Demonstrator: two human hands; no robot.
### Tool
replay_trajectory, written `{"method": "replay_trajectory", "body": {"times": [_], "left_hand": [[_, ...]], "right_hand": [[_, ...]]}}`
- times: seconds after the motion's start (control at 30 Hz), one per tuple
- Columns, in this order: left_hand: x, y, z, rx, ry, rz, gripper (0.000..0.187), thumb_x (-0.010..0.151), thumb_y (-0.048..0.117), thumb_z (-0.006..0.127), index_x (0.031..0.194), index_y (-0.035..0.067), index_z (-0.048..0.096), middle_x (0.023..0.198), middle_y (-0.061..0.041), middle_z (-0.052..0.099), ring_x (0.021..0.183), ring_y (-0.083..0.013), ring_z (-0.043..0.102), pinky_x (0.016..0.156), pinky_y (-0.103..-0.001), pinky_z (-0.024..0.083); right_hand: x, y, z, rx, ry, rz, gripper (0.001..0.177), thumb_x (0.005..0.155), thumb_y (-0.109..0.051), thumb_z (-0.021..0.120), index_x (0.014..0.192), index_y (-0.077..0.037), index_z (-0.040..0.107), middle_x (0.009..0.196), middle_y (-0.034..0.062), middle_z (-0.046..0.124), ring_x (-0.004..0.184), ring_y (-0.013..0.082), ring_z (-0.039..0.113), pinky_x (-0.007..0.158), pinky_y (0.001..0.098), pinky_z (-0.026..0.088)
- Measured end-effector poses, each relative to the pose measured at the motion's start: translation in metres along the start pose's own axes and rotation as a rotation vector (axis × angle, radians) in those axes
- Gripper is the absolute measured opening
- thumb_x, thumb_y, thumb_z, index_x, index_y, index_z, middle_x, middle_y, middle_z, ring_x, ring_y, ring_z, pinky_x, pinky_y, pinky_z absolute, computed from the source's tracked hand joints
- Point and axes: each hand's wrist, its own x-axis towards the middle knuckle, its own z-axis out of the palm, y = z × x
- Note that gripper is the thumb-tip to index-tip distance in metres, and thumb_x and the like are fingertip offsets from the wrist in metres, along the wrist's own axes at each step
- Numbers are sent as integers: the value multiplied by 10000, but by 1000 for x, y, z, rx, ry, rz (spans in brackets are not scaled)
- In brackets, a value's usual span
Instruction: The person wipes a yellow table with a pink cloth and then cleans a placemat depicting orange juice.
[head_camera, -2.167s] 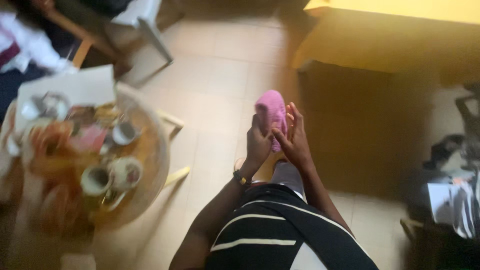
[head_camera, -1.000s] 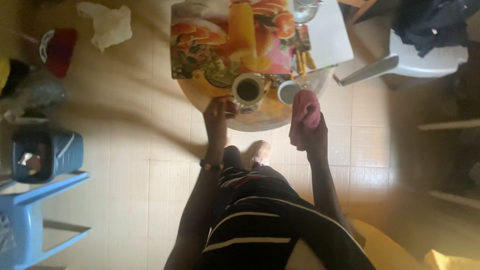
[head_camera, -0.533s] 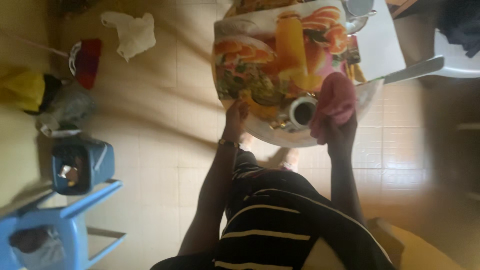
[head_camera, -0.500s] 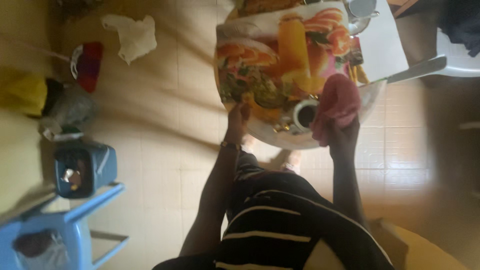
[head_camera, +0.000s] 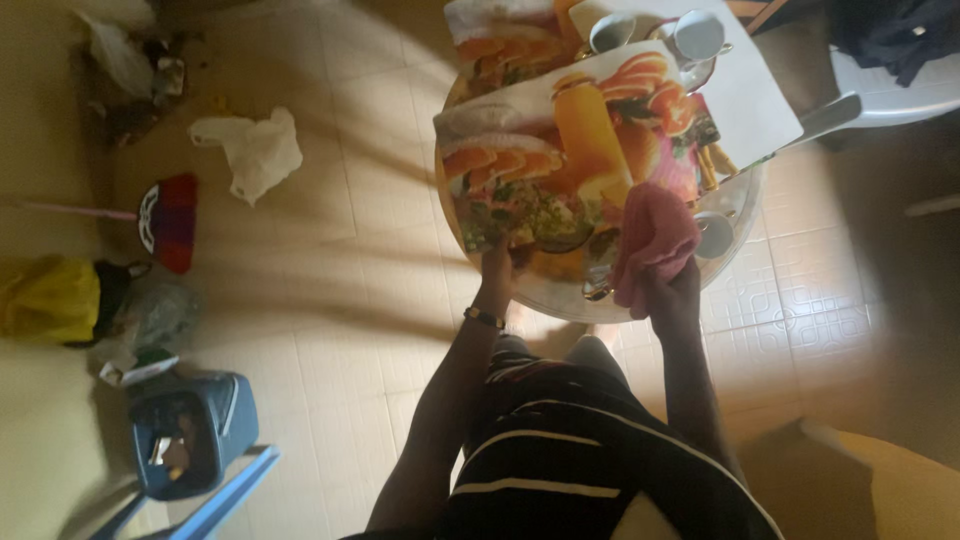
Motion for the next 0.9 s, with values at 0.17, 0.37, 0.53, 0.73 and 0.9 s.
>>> {"method": "replay_trajectory", "body": {"times": [0.17, 0.37, 0.53, 0.73, 0.9], "left_hand": [[-16, 5, 22, 144, -6, 319, 326, 996, 153, 536, 1244, -48, 471, 1197, -214, 645, 782, -411, 761, 605, -398, 664], [-65, 24, 41, 26, -221, 375, 348, 1082, 148, 510, 1337, -73, 425, 1221, -184, 595, 947, -420, 750, 768, -406, 668], [-98, 36, 51, -18, -244, 376, 359, 1079, 135, 503, 1387, -37, 442, 1296, -187, 598, 1034, -386, 721, 857, -409, 634], [-133, 53, 59, -111, -362, 314, 359, 1071, 124, 527, 1400, 3, 451, 1347, -141, 580, 1077, -376, 699, 897, -425, 622], [-183, 34, 81, -125, -528, 253, 343, 1053, 118, 540, 1375, 22, 475, 1348, -124, 586, 1097, -417, 711, 915, -427, 604]], "right_hand": [[-3, 1, 10, 10, 11, -30, 316, 954, -145, 646, 1226, -2, 571, 981, 33, 657, 818, 98, 624, 697, 254, 510], [-18, 4, 14, 24, 28, -31, 324, 962, -157, 638, 1244, -9, 579, 1016, 25, 665, 868, 84, 634, 734, 242, 525], [-37, 10, 16, 47, 85, 86, 352, 952, -163, 640, 1254, 6, 576, 923, 63, 658, 741, 132, 611, 606, 290, 488], [-65, -3, 19, 189, 68, 18, 340, 1038, -236, 572, 1229, 46, 561, 906, 106, 706, 759, 178, 699, 662, 292, 561], [-95, -10, -1, 285, 146, -30, 419, 1020, -229, 553, 1297, 83, 583, 919, 131, 713, 748, 198, 689, 630, 293, 548]]}}
